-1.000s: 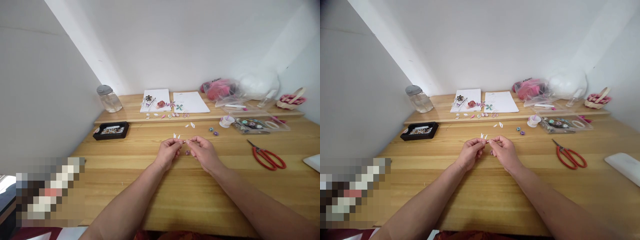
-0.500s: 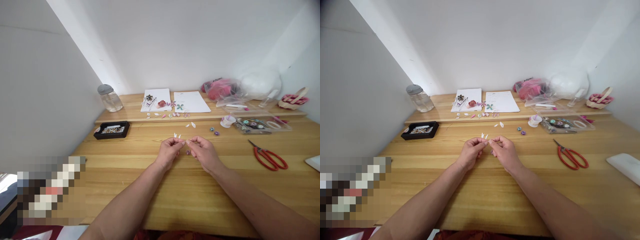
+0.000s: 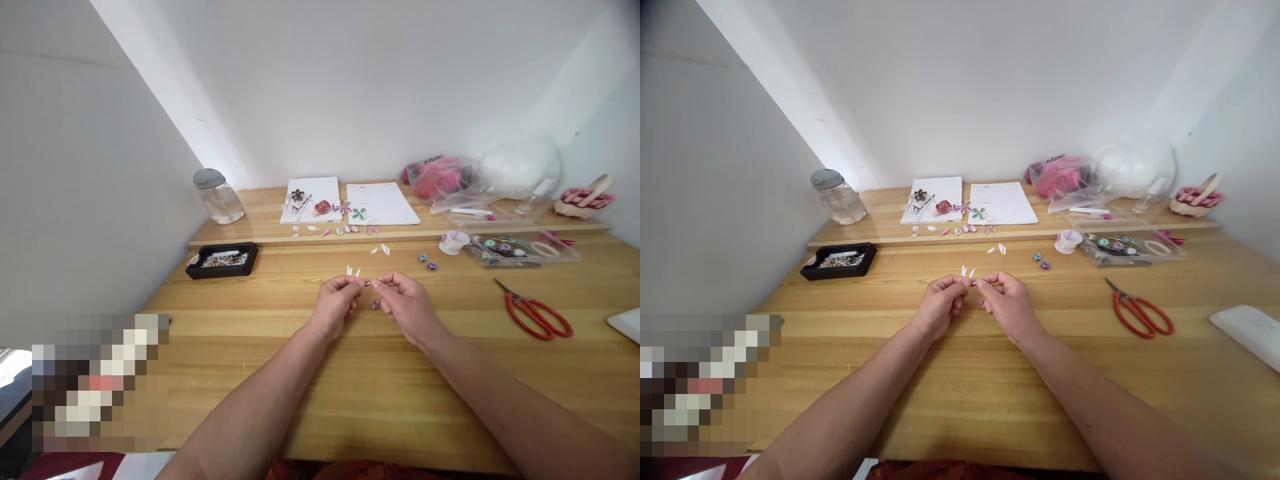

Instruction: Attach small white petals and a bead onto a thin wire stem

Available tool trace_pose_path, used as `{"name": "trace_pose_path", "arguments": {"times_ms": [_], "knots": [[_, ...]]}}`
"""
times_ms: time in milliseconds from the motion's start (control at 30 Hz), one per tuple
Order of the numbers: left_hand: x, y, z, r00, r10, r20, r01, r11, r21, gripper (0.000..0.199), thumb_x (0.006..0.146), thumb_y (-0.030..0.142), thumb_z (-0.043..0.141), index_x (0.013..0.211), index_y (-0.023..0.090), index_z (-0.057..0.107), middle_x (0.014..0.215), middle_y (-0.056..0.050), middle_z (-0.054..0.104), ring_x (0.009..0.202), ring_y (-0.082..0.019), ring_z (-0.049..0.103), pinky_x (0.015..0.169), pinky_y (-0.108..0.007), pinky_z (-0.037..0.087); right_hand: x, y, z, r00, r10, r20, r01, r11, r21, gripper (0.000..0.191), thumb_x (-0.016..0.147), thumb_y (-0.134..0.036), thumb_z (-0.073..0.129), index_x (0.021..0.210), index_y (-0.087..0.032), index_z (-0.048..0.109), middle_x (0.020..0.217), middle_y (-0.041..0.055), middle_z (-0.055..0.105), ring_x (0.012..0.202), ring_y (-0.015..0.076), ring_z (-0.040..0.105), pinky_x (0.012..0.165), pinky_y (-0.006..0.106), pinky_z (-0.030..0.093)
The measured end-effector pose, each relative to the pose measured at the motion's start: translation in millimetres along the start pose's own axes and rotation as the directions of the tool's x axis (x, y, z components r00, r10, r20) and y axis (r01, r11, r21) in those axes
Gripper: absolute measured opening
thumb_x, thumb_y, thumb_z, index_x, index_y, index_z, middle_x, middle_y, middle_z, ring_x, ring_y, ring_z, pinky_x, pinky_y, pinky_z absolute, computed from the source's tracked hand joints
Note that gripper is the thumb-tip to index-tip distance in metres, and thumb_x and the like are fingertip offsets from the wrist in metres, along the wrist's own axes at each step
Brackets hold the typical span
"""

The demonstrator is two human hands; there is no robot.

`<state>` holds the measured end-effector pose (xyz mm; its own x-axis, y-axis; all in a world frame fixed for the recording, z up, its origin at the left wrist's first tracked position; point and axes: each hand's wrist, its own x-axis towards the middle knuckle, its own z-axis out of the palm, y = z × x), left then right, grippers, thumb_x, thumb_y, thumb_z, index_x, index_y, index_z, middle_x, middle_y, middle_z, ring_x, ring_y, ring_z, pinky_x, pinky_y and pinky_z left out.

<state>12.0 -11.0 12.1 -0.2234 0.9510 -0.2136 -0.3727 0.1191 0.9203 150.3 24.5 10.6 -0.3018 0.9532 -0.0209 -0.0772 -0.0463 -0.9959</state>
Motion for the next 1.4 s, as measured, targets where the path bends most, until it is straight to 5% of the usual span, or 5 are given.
{"name": "trace_pose_path", "arguments": {"times_ms": [700,867,967,1200,1400], "knots": [[2,-6,-2.0,0.996,0.088,0.022,-0.090,0.993,0.077,0.037,0.064,0.044,0.082,0.074,0.013,0.066,0.052,0.005,0.049,0.045,-0.004,0.034,0.046,-0.022,0.023,-1,-2,1,0.999,0.033,0.007,-0.033,0.999,0.012,0.032,0.076,-0.046,0.075,0.077,-0.020,0.057,0.044,-0.0096,0.045,0.041,0.0064,0.034,0.047,0.023,0.031],[3,-4,-3.1,0.994,0.111,0.017,-0.113,0.990,0.079,0.040,0.063,0.048,0.082,0.073,0.013,0.066,0.051,0.006,0.048,0.046,-0.004,0.032,0.049,-0.022,0.024,0,-1,0,0.990,0.121,0.066,-0.122,0.993,-0.001,0.036,0.075,-0.049,0.075,0.088,-0.019,0.060,0.051,-0.0062,0.054,0.038,0.0052,0.032,0.039,0.021,0.019],[2,-1,-3.3,0.991,0.134,0.016,-0.135,0.987,0.084,0.037,0.064,0.045,0.081,0.072,0.012,0.066,0.055,0.004,0.052,0.048,-0.004,0.034,0.050,-0.022,0.026,0,2,-1,0.986,0.125,0.106,-0.124,0.992,-0.020,0.034,0.077,-0.048,0.073,0.089,-0.018,0.061,0.059,-0.0043,0.059,0.038,0.0044,0.034,0.037,0.020,0.022],[9,-3,-9.9,0.982,0.189,-0.008,-0.185,0.967,0.177,0.033,0.068,0.043,0.079,0.076,0.013,0.069,0.063,0.001,0.058,0.054,-0.006,0.040,0.055,-0.022,0.031,-1,0,-2,0.993,0.055,0.101,-0.037,0.985,-0.169,0.026,0.080,-0.044,0.069,0.079,-0.019,0.058,0.061,-0.0028,0.062,0.041,0.0066,0.039,0.040,0.022,0.029],[9,2,-13.5,0.970,0.239,0.041,-0.238,0.908,0.345,0.024,0.069,0.035,0.075,0.075,0.012,0.070,0.069,-0.002,0.064,0.061,-0.009,0.049,0.059,-0.022,0.037,-7,-12,-5,0.963,-0.232,0.134,0.268,0.847,-0.459,0.013,0.081,-0.032,0.065,0.076,-0.021,0.066,0.066,0.0005,0.064,0.055,0.0134,0.051,0.054,0.027,0.039]]}}
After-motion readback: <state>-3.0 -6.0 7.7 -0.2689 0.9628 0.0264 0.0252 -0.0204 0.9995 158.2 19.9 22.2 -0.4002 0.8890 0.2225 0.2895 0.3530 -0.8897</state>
